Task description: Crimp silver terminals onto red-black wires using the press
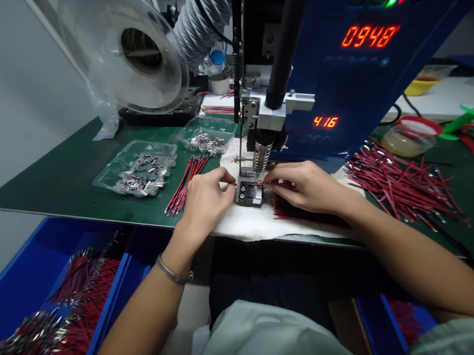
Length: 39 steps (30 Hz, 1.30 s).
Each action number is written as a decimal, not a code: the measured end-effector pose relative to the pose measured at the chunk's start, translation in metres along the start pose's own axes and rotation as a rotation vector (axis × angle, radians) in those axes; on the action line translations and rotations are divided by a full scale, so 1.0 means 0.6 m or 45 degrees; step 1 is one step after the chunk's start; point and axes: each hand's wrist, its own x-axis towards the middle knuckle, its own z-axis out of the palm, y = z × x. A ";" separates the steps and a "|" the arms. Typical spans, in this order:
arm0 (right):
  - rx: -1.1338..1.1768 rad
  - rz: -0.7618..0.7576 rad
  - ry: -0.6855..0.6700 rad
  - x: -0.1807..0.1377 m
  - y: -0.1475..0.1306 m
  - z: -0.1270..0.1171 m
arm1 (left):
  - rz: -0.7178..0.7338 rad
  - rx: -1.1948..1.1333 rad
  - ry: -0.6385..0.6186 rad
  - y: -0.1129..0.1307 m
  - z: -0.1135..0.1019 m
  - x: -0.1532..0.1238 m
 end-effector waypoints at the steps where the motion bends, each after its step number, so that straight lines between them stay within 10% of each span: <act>1: 0.001 0.000 -0.001 0.000 0.000 0.000 | -0.021 0.060 0.023 -0.001 0.003 0.001; 26: -0.015 0.005 -0.003 -0.001 -0.001 -0.002 | 0.034 0.246 -0.101 -0.019 -0.004 -0.001; 39: -0.061 0.118 0.070 0.000 -0.006 0.005 | -0.326 -1.088 0.157 0.032 0.042 -0.011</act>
